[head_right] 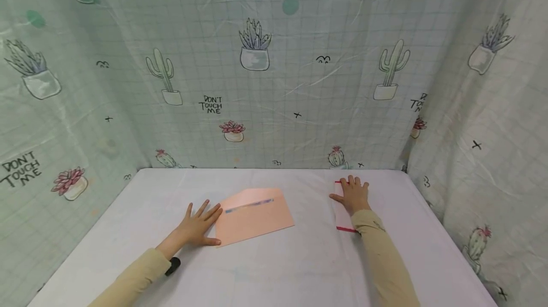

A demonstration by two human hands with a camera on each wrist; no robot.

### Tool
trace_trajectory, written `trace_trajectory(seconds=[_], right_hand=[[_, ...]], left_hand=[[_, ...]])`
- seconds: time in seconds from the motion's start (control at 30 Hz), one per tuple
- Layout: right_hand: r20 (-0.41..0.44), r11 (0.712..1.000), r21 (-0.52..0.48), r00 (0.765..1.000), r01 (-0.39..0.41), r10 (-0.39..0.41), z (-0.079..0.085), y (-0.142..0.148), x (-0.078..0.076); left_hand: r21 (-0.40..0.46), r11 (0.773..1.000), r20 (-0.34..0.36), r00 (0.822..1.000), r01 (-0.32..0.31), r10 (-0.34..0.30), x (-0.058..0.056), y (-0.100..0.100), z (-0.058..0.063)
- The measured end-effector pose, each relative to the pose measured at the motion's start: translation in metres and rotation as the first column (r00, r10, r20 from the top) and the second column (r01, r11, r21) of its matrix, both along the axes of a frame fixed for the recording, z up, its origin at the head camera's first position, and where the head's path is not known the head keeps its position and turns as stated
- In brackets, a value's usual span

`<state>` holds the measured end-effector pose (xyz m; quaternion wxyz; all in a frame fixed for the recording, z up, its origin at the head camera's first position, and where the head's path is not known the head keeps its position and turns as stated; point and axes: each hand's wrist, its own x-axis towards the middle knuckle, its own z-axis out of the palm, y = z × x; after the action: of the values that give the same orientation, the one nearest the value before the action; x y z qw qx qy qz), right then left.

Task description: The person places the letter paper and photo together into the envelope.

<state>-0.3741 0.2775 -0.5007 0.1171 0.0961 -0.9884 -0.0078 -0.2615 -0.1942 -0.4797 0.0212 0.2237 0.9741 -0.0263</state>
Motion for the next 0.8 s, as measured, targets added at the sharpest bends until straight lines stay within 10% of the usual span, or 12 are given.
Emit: trace_trajectory(seconds=[0.3,0.8], right_hand=[[-0.076,0.992,0.011,0.989,-0.124,0.124,0.013,0.000,0.004],[0.149,0.966,-0.152,0.961,-0.210,0.232,0.078,-0.012,0.010]], left_hand=[[-0.005,1.000,0.020,1.000,-0.017,0.017,0.001,0.002,-0.001],[-0.001,1.000,0.030,0.999,-0.013,0.014,0.004,0.001,0.001]])
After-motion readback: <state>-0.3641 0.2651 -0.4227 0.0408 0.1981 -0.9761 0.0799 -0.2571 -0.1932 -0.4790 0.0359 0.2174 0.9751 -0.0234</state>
